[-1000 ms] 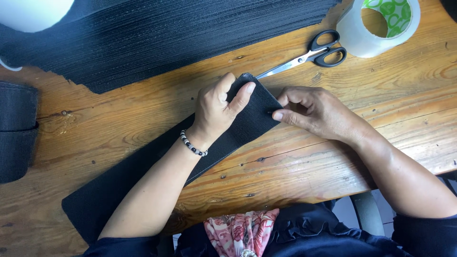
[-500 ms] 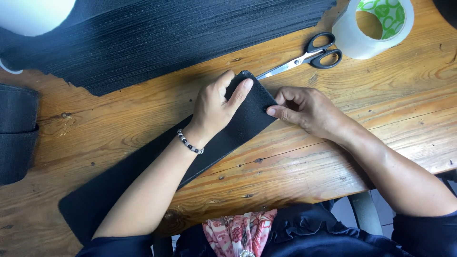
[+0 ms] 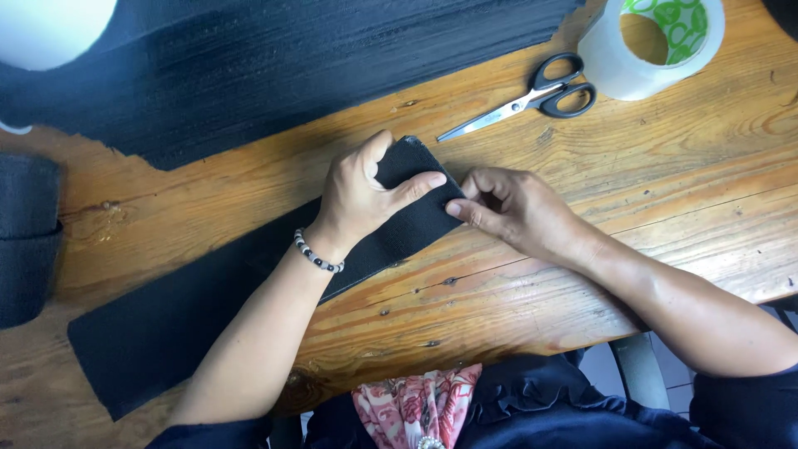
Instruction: Trimming the edge of a black material piece using scissors
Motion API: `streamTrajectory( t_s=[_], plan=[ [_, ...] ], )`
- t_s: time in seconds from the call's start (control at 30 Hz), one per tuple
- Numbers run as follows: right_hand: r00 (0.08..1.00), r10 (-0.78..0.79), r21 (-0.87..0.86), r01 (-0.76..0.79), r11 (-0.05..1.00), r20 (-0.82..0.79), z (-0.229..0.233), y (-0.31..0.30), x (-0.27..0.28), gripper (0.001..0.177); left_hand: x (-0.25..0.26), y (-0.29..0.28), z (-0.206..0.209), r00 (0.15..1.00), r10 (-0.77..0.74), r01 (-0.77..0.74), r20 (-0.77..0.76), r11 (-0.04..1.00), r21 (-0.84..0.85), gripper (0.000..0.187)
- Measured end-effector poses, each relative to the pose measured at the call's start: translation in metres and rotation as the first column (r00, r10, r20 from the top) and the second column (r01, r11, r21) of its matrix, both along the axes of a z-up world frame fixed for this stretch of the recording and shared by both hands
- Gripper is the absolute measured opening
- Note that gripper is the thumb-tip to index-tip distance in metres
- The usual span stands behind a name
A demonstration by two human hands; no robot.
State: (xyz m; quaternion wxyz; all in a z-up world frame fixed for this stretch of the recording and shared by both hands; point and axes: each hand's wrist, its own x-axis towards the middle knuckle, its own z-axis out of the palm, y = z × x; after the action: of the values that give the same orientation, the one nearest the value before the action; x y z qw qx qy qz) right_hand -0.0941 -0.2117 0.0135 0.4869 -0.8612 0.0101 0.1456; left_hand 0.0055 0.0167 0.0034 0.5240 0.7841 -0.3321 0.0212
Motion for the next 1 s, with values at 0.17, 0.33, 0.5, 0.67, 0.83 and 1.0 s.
streamTrajectory(
  t_s=[0.17, 0.33, 0.5, 0.67, 0.83, 1.0],
  plan=[
    [1.000, 0.001, -0.001, -0.001, 1.000, 0.014, 0.005, -0.001, 0.000, 0.023, -0.001, 0.000, 0.001, 1.000, -0.018, 0.018, -0.014, 1.000, -0.025, 0.048],
    [1.000, 0.011, -0.025, -0.011, 1.000, 0.010, 0.016, 0.000, 0.000, 0.023, 0.001, 0.000, 0.002, 0.999, -0.042, 0.041, -0.028, 0.998, -0.047, 0.045],
    [1.000, -0.010, -0.058, 0.009, 0.998, -0.027, 0.012, -0.001, 0.000, 0.023, 0.003, -0.002, 0.003, 0.993, -0.090, 0.084, -0.070, 0.993, -0.080, 0.044],
    [0.999, -0.013, -0.039, 0.012, 0.999, -0.039, 0.008, -0.002, 0.001, 0.023, 0.003, -0.003, 0.005, 0.991, -0.087, 0.079, -0.097, 0.993, -0.082, 0.042],
    [1.000, 0.013, 0.001, -0.013, 1.000, -0.017, 0.007, -0.006, 0.000, 0.021, 0.001, -0.003, 0.007, 0.982, -0.100, 0.087, -0.158, 0.993, -0.084, 0.036],
    [0.972, -0.085, -0.135, 0.117, 0.984, 0.221, 0.047, -0.028, 0.010, 0.022, 0.002, -0.002, 0.009, 0.980, -0.097, 0.081, -0.174, 0.992, -0.093, 0.038]
  ],
)
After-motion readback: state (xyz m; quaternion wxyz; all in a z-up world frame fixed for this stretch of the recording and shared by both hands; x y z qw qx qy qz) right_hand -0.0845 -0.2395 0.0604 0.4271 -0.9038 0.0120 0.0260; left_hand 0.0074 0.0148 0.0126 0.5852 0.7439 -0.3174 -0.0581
